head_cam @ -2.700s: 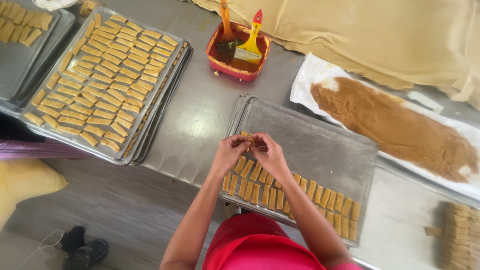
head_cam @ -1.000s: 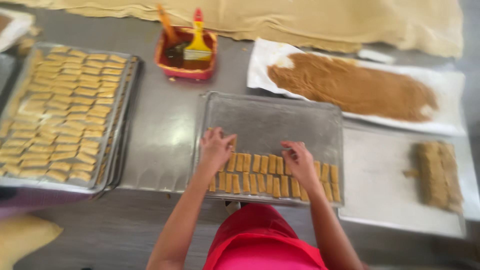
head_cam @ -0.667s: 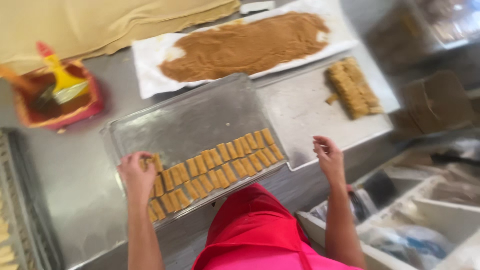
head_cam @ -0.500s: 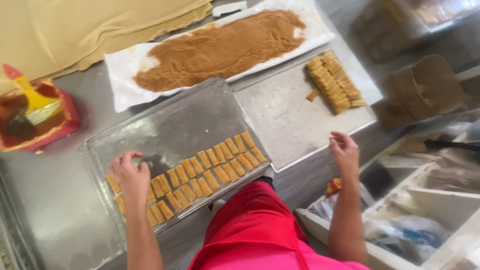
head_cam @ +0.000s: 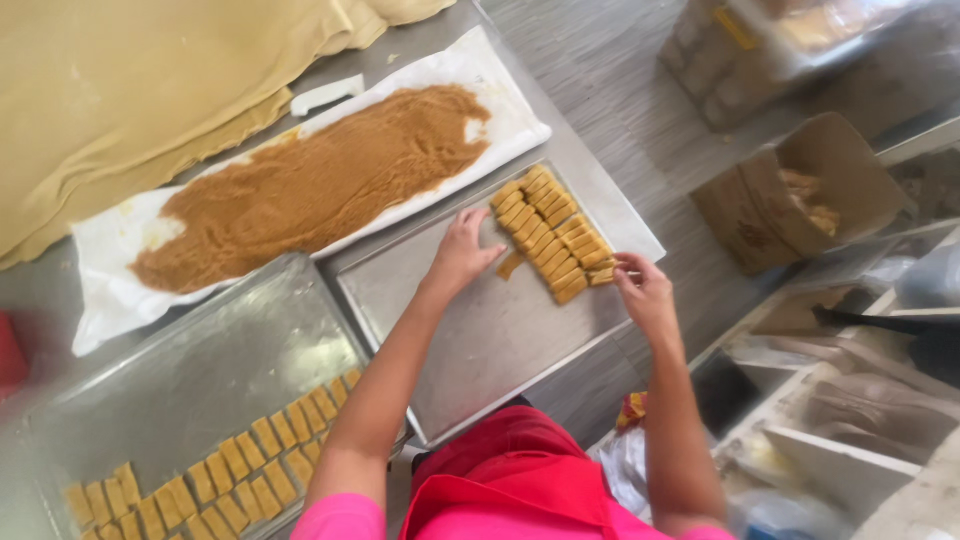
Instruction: The person assembles small rectangular pastry pieces by hand, picking them up from a tray and arranging them in neat rows on a metal baking sheet. The person handles the pastry pieces one at a time, ensuring they are aligned properly on the tray.
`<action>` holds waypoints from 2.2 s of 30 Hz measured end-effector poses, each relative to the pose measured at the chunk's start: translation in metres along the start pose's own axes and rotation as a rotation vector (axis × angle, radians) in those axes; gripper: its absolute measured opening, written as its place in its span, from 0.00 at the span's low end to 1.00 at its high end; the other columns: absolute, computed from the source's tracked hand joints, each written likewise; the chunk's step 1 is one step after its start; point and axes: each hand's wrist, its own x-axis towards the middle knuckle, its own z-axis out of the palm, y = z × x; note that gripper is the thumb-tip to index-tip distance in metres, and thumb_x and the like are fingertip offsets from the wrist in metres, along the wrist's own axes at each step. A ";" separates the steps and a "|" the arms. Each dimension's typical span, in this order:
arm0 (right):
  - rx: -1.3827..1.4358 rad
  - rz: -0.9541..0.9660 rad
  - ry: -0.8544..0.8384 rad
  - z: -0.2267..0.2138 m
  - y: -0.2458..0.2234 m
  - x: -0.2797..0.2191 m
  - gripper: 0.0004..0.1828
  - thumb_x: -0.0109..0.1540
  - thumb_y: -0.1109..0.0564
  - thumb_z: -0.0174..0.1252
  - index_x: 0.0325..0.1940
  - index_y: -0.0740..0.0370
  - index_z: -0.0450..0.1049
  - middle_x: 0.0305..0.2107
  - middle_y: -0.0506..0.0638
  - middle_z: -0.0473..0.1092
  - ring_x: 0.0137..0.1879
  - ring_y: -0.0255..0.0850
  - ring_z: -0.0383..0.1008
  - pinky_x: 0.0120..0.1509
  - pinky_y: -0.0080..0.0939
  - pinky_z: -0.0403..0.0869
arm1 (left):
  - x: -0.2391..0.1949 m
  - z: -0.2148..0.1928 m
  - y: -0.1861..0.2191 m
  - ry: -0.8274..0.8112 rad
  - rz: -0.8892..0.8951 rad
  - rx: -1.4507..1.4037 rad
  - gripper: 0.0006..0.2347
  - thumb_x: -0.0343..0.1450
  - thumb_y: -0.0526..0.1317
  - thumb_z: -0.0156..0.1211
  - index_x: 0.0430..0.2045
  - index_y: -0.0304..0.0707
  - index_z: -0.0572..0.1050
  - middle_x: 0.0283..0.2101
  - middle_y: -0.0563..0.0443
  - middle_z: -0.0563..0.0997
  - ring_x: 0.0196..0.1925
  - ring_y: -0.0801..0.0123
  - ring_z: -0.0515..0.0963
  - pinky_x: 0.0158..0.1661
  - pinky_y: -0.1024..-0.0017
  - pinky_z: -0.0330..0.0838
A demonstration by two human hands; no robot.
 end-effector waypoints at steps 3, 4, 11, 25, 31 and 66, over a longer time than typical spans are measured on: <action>0.051 0.057 -0.037 -0.009 0.010 0.017 0.16 0.64 0.60 0.61 0.56 0.62 0.78 0.38 0.51 0.77 0.40 0.34 0.76 0.43 0.35 0.75 | 0.070 0.027 0.002 -0.102 -0.100 0.148 0.36 0.59 0.46 0.76 0.61 0.34 0.66 0.60 0.37 0.70 0.64 0.45 0.68 0.61 0.58 0.63; 0.071 0.089 -0.050 -0.011 0.011 0.023 0.17 0.63 0.60 0.61 0.56 0.61 0.77 0.38 0.51 0.77 0.41 0.35 0.77 0.43 0.36 0.76 | 0.086 0.034 0.000 -0.151 -0.142 0.180 0.36 0.58 0.47 0.76 0.61 0.35 0.67 0.60 0.36 0.70 0.64 0.46 0.69 0.62 0.59 0.64; -0.086 -0.035 -0.094 -0.014 -0.004 0.068 0.20 0.63 0.59 0.61 0.60 0.62 0.74 0.45 0.55 0.75 0.46 0.41 0.78 0.50 0.41 0.77 | 0.140 0.062 -0.028 -0.380 -0.311 0.387 0.45 0.49 0.54 0.83 0.56 0.25 0.68 0.61 0.25 0.69 0.66 0.41 0.68 0.65 0.61 0.65; -0.106 -0.013 -0.079 -0.006 -0.018 0.064 0.21 0.62 0.60 0.61 0.60 0.60 0.74 0.46 0.54 0.76 0.48 0.43 0.77 0.51 0.44 0.76 | 0.132 0.051 -0.031 -0.411 -0.411 0.149 0.45 0.48 0.49 0.80 0.58 0.29 0.62 0.55 0.31 0.76 0.58 0.48 0.77 0.58 0.62 0.72; -0.045 -0.035 -0.025 -0.010 -0.033 0.062 0.19 0.63 0.62 0.60 0.59 0.61 0.75 0.46 0.54 0.76 0.50 0.42 0.77 0.53 0.43 0.76 | 0.123 0.046 -0.031 -0.351 -0.384 0.139 0.43 0.49 0.47 0.82 0.58 0.29 0.67 0.56 0.34 0.77 0.58 0.52 0.77 0.56 0.64 0.73; 0.551 0.061 -1.086 0.372 -0.249 -0.153 0.20 0.64 0.65 0.60 0.61 0.62 0.69 0.39 0.49 0.74 0.45 0.34 0.74 0.50 0.36 0.74 | -0.339 -0.296 -0.215 0.742 -0.787 -0.167 0.33 0.59 0.43 0.77 0.57 0.33 0.67 0.51 0.40 0.80 0.53 0.53 0.81 0.52 0.63 0.75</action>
